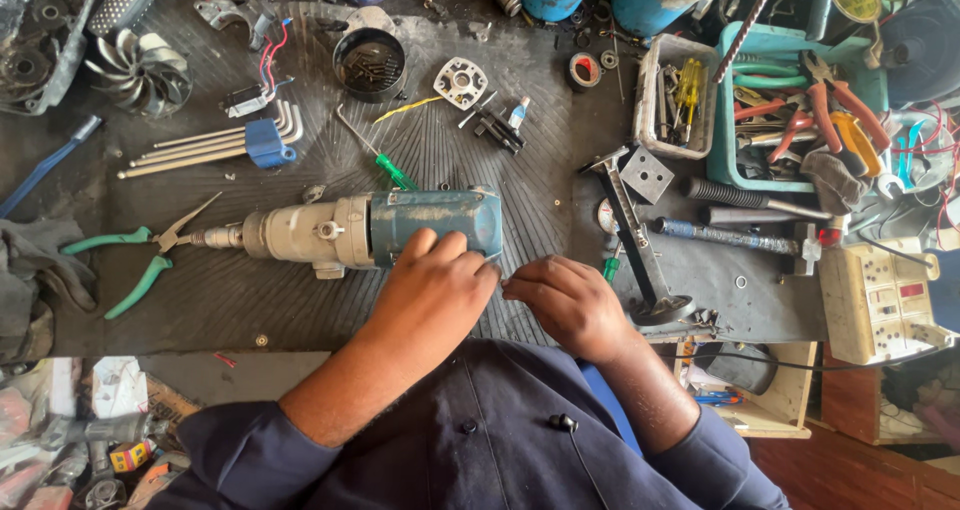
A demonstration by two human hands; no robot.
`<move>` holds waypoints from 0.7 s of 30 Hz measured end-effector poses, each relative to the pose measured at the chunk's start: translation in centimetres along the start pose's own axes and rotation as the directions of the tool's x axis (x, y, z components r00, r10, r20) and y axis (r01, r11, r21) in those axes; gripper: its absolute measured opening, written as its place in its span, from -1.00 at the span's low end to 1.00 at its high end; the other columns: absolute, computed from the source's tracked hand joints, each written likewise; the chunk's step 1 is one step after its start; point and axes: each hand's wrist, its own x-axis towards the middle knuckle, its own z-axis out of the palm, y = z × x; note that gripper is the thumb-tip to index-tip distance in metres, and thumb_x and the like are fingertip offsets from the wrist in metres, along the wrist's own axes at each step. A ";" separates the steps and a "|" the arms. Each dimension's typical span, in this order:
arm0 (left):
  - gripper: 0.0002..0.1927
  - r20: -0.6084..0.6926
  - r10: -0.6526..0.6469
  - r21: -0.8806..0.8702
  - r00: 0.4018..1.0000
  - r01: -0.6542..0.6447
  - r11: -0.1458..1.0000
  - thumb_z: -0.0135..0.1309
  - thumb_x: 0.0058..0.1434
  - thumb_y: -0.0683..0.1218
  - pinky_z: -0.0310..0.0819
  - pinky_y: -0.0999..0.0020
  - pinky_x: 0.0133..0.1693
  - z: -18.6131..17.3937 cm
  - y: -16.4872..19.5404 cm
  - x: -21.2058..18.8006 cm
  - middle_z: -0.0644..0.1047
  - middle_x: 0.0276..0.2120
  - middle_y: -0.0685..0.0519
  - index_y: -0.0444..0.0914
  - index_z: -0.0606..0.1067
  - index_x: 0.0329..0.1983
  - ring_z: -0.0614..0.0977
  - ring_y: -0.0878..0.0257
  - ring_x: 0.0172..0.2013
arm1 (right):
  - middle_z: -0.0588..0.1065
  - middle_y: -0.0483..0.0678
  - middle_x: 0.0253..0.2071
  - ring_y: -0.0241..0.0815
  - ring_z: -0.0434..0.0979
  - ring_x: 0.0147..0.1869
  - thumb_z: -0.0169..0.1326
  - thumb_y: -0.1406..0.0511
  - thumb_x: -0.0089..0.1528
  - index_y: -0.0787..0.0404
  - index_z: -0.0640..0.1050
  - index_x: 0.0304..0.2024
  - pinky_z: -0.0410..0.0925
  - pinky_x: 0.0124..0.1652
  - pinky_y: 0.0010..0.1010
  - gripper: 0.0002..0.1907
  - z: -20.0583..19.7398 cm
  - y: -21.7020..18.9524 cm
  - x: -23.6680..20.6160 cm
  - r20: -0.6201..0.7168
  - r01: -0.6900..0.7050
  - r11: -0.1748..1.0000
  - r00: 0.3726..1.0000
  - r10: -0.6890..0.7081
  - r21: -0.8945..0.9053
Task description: The person works on a power drill at a cluttered workbench, holding the drill body while unscrewing its rear housing with a screwdriver, prying the casing apart by hand, and using hex keys and pliers to loosen and remove internal fasteners and components from the tool.
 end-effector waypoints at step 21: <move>-0.98 -0.160 -0.058 -0.138 0.985 0.036 0.990 0.12 0.17 -0.12 0.29 0.18 -0.10 0.1 -0.8 0.3 0.56 -0.45 0.18 -0.14 0.53 -0.37 0.54 0.18 -0.27 | 0.56 0.05 -0.55 -0.18 0.58 -0.57 0.04 0.07 0.36 0.43 0.60 -0.39 0.48 -0.49 -0.37 -0.49 3.1 2.2 -2.8 0.597 -0.799 -0.048 0.406 0.692 0.599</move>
